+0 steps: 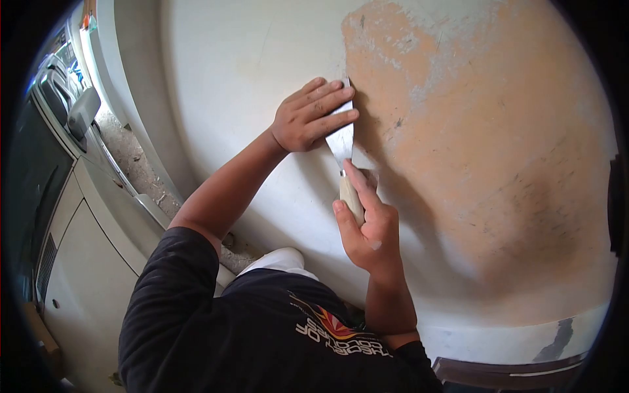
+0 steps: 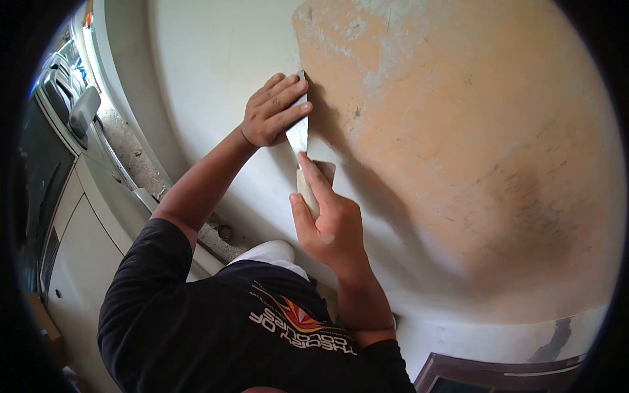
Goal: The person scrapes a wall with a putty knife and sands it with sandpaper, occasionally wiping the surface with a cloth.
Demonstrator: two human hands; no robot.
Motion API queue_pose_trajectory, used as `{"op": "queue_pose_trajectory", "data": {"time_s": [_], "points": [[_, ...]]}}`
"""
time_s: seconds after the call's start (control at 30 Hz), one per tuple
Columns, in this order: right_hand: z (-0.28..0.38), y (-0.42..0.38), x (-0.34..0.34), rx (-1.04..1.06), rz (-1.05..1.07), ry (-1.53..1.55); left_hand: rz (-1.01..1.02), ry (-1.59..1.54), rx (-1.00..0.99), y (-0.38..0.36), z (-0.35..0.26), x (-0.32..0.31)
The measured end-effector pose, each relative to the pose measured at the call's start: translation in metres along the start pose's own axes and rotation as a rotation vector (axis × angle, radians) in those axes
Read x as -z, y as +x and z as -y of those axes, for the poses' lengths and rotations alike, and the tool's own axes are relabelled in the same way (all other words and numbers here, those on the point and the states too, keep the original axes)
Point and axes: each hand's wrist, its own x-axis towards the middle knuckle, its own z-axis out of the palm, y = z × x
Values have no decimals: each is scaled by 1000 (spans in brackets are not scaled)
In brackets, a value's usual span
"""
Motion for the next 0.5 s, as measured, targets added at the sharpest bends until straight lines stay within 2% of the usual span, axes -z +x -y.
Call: {"op": "queue_pose_trajectory", "data": {"time_s": [0.1, 0.3, 0.37, 0.5], "points": [[9, 1, -3, 5, -4, -22, -30, -26, 63, 3, -2, 0], [7, 3, 7, 69, -11, -71, -6, -22, 29, 5, -5, -5], [15, 4, 7, -19, 12, -45, -5, -68, 103, 7, -8, -2], [14, 3, 4, -2, 4, -20, -51, -154, 11, 1, -1, -3]]}}
